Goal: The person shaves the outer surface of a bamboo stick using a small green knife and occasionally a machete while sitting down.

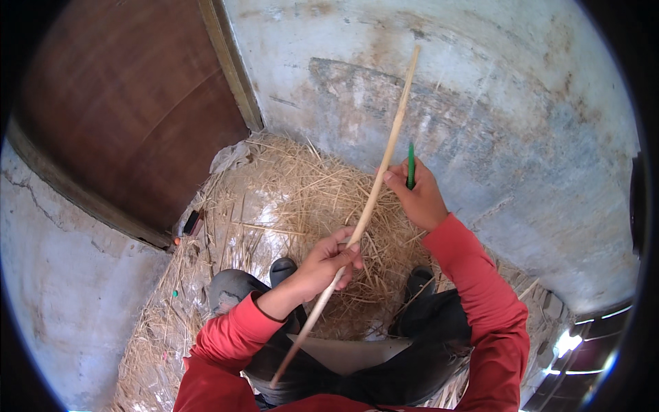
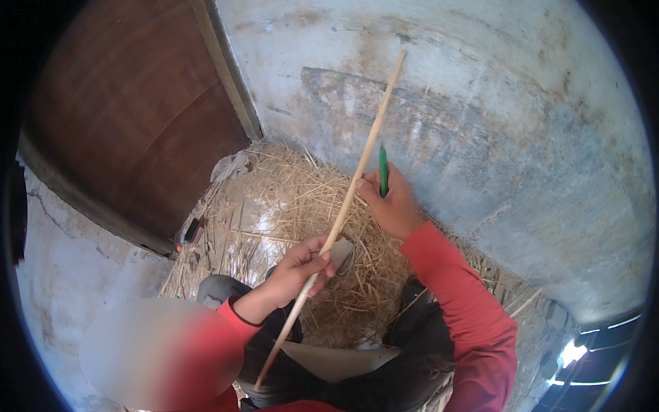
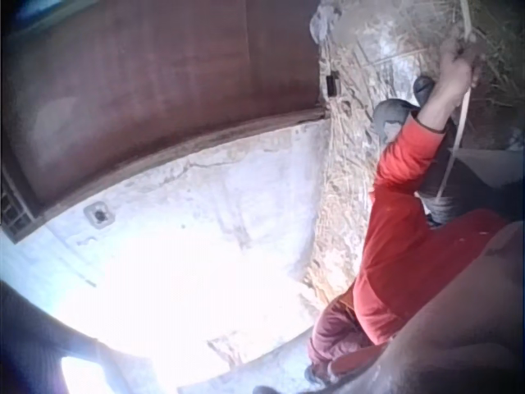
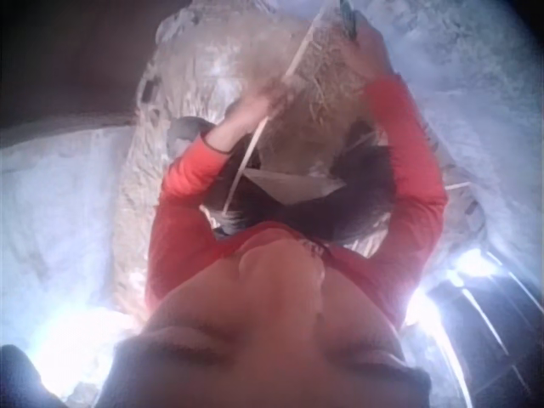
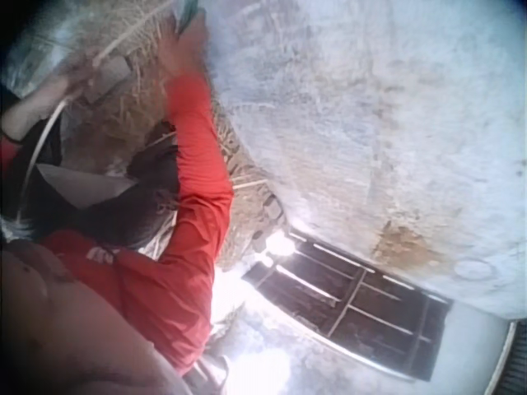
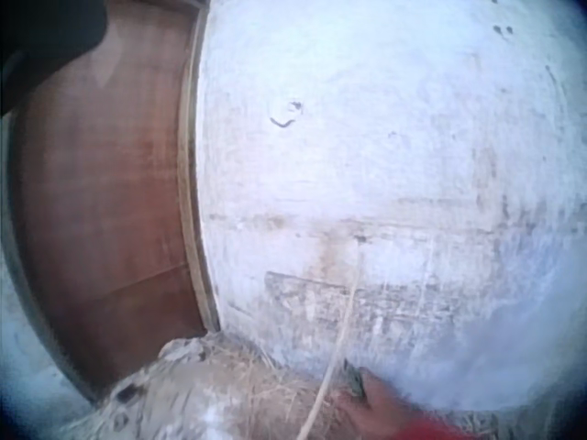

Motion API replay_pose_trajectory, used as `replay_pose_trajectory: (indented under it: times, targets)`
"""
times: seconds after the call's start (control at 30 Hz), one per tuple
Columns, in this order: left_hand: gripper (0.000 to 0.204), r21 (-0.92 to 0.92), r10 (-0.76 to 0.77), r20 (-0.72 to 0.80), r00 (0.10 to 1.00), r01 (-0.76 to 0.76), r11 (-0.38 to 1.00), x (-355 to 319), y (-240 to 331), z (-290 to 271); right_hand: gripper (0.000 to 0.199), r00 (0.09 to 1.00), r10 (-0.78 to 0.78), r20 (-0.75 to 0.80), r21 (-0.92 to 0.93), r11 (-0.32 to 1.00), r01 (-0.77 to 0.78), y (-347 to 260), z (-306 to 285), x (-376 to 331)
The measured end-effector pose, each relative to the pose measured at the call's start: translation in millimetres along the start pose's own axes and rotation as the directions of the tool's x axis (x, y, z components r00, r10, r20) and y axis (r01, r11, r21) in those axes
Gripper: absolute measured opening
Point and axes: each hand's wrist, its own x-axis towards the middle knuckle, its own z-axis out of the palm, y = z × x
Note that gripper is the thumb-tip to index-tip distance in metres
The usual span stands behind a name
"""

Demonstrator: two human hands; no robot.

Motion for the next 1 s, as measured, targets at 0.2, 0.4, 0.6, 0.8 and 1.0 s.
replay_pose_trajectory:
  times: [0.2,0.4,0.6,0.8,1.0]
  targets:
    - [0.039,0.116,0.136,-0.187,0.973,-0.116,0.986,-5.2,6.7,-22.2,0.060,0.996,0.021,0.083,-0.576,0.817,0.031,-18.4,-36.4,-26.0]
    - [0.042,-0.013,0.209,-0.143,0.967,-0.213,0.977,-10.2,14.3,-23.8,0.052,0.954,0.147,0.260,0.171,0.966,-0.196,-18.4,-46.6,-35.0]
    - [0.044,0.104,0.248,-0.082,0.965,-0.239,0.965,-5.9,10.5,-12.8,0.038,0.969,0.162,0.187,0.362,0.905,-0.222,-12.6,-32.1,-34.1]
    - [0.051,0.068,0.145,-0.120,0.982,-0.138,0.988,-5.5,10.0,-7.3,0.045,0.977,-0.007,0.212,-0.428,0.898,0.100,-33.3,-10.8,-50.9]
    - [0.048,0.007,0.135,-0.115,0.984,-0.135,0.991,-7.9,8.1,-6.2,0.046,0.968,0.027,0.248,-0.506,0.856,0.106,-40.9,39.9,-79.1]
